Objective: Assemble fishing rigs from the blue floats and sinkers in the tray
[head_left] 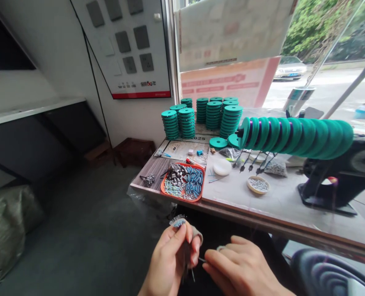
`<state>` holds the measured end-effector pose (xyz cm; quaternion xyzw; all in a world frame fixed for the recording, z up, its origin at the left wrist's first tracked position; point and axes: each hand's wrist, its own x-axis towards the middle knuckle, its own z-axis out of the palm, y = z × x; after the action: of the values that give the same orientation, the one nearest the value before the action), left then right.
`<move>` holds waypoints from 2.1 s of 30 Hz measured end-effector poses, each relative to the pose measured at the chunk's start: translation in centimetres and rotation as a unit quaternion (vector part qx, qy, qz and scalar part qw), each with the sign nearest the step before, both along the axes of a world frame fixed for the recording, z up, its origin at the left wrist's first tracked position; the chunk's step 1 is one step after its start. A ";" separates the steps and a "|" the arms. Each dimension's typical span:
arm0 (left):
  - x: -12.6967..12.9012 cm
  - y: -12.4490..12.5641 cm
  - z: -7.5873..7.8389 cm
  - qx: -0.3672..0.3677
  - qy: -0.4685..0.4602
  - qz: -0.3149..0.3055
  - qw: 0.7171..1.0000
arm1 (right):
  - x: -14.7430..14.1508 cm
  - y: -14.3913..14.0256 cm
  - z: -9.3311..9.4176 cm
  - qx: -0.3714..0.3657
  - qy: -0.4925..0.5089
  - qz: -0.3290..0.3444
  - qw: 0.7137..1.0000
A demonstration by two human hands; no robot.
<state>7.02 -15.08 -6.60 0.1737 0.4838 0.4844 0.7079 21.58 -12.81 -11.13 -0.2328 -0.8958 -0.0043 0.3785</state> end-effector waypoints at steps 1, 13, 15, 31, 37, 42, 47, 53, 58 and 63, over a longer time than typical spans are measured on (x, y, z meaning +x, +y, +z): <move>-0.1 0.1 0.2 -0.006 0.000 -0.018 1.000 | 0.0 0.0 0.0 -0.011 -0.011 0.008 1.000; -0.3 0.2 0.3 -0.013 -0.014 -0.072 0.997 | -0.7 0.1 0.0 -0.018 0.019 0.072 0.997; -0.8 0.6 0.6 0.002 -0.017 0.042 0.999 | -0.2 0.2 0.4 0.028 0.008 0.077 0.997; 0.6 -0.2 -4.0 -0.046 0.042 -0.008 0.998 | 0.0 -0.6 -0.4 0.002 0.059 -0.069 0.996; 0.6 -0.2 -4.1 -0.047 0.041 -0.024 0.998 | 0.1 -0.6 -0.7 -0.013 0.041 -0.060 0.997; 0.8 -0.2 -3.7 -0.067 0.040 -0.016 0.997 | 0.1 -0.6 -0.8 -0.029 0.030 -0.049 0.998; 0.7 -0.4 -4.0 0.005 0.214 -0.024 0.977 | 0.0 -0.7 -0.9 -0.025 0.040 -0.045 0.998; 0.4 -1.0 -5.7 0.079 0.424 0.003 0.902 | -0.1 -0.7 -1.0 -0.031 0.068 -0.049 0.996; 0.5 -1.2 -6.3 0.128 0.437 0.023 0.890 | -0.2 -0.8 -1.1 -0.039 0.073 -0.049 0.995; 0.5 -1.4 -6.2 0.143 0.453 0.039 0.879 | 0.1 -0.7 -0.9 -0.048 0.065 -0.063 0.995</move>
<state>7.54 -16.52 -12.85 0.4549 0.6830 0.4439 0.3598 21.73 -13.51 -12.03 -0.3062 -0.8520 0.0303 0.4237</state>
